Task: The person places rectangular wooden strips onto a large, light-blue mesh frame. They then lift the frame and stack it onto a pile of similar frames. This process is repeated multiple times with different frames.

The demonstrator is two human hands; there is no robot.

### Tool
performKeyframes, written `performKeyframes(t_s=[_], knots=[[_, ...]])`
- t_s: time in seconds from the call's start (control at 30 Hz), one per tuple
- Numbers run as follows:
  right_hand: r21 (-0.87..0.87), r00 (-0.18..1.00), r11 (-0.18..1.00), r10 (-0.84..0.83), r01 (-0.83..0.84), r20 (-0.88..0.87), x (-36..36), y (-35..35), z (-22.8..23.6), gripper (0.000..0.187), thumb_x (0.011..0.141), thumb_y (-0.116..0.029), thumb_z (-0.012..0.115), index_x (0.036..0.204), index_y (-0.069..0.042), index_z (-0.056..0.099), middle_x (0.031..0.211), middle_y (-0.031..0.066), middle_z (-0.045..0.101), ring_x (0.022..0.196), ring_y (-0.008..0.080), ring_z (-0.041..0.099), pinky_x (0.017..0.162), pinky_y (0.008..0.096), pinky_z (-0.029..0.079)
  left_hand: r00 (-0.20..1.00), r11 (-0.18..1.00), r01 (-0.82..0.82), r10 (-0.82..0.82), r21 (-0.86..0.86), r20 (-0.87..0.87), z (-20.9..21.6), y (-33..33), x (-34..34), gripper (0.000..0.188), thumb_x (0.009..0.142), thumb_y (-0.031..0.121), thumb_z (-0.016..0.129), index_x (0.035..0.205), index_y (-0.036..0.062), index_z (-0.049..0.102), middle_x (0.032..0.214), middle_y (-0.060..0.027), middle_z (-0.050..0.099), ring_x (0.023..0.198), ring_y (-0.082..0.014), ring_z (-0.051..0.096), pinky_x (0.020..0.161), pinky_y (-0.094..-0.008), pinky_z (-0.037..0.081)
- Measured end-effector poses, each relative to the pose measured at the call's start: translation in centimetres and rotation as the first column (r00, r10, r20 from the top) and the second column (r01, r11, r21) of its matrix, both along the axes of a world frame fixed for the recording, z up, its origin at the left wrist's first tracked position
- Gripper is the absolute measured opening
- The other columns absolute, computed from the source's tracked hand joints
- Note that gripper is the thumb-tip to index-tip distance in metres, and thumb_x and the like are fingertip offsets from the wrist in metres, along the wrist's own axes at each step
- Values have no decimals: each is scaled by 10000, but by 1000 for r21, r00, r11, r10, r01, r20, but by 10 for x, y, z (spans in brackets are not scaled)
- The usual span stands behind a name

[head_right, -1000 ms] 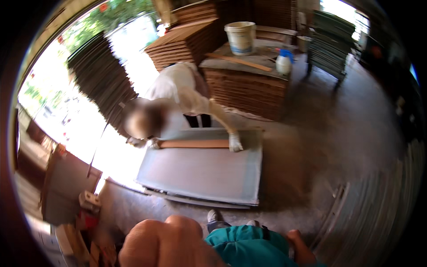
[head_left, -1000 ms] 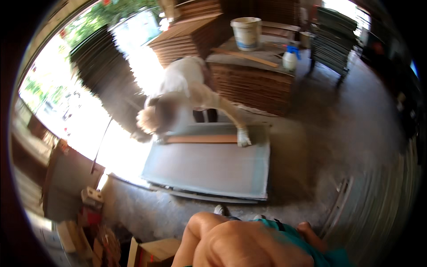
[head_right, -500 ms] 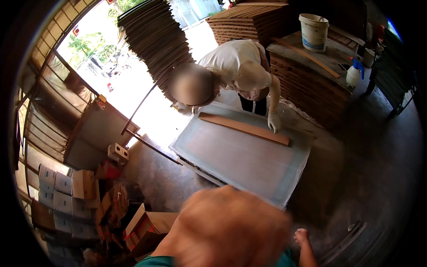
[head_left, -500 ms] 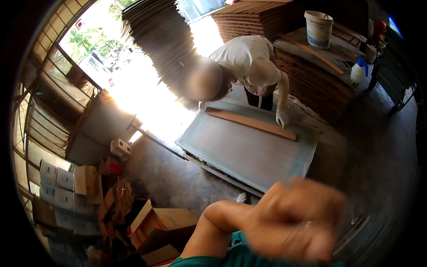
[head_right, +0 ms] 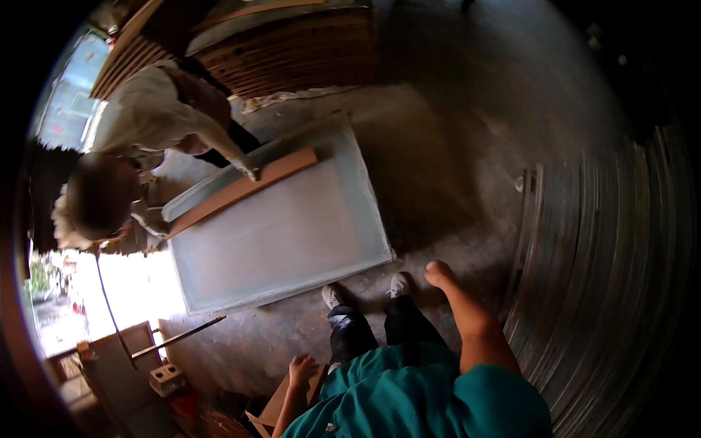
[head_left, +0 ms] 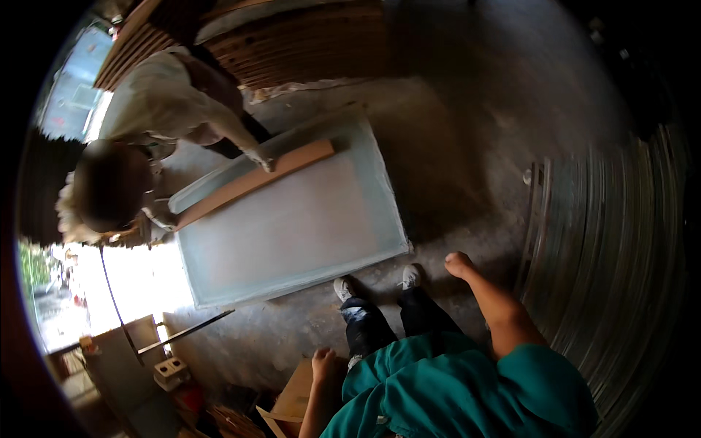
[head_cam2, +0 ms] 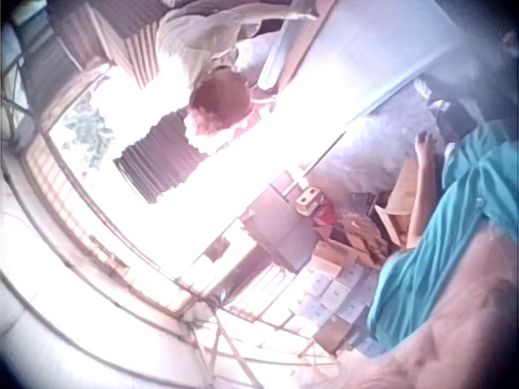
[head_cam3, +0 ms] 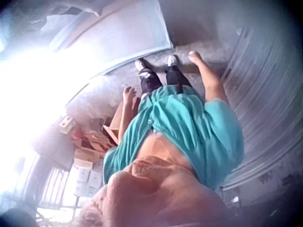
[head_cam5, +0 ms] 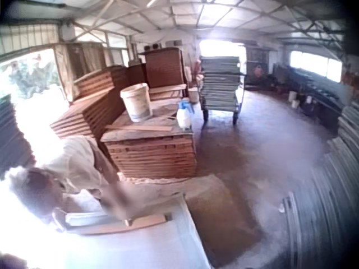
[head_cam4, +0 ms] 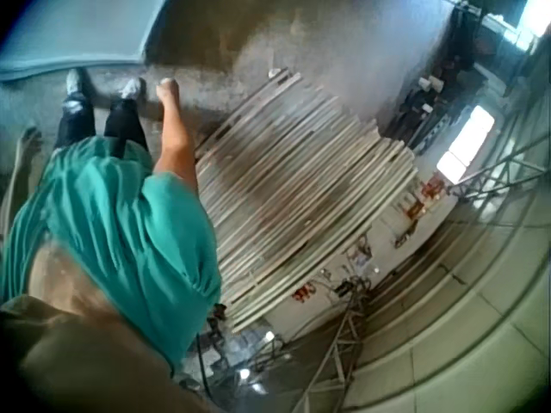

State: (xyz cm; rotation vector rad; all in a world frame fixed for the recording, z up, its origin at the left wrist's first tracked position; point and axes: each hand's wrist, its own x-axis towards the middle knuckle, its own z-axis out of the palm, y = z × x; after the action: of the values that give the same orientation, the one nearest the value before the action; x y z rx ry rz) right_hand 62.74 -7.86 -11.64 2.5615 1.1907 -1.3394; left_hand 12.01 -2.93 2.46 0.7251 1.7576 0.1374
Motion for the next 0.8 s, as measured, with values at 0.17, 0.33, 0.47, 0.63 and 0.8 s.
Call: performKeyframes(t_s=[0.17,0.33,0.47,0.63,0.8], knots=[[-9,979,979,-204,204,4,-28,48,-22,302,780,-321,559,879,-48,639,908,172,640,906,340,601,792,422,472,987,921,-44,-19,-388,-157,3,-54,-76,170,852,139,503,686,105,501,543,-2,406,433,-160,419,383,-280,320],[47,927,933,-361,358,104,-65,124,-90,496,787,-431,584,1106,-53,556,1055,196,605,1022,348,560,847,437,458,981,990,-27,0,-135,-194,-68,-84,-172,293,834,211,630,997,-19,548,784,-116,576,633,-225,595,488,-305,464],[-2,931,939,-341,344,133,-84,158,-133,519,765,-462,634,1054,-34,581,1037,208,612,1015,350,572,845,441,461,949,912,-290,236,-291,-208,-29,-53,-133,383,813,106,610,1164,18,483,975,-148,583,791,-285,629,613,-353,518],[-94,928,933,-329,348,176,-76,167,-108,426,756,-408,666,947,-29,622,985,204,631,946,370,597,793,442,481,941,920,-331,304,-210,-151,-32,-69,-146,316,819,108,617,1112,34,524,917,-132,595,717,-217,606,565,-304,494],[117,889,882,-448,457,-92,-78,136,-51,403,656,-318,691,844,28,605,874,207,644,846,324,629,706,419,487,965,943,-259,242,-208,-104,-40,-28,-137,294,824,124,613,1083,9,535,855,-97,596,692,-197,590,560,-287,484]])
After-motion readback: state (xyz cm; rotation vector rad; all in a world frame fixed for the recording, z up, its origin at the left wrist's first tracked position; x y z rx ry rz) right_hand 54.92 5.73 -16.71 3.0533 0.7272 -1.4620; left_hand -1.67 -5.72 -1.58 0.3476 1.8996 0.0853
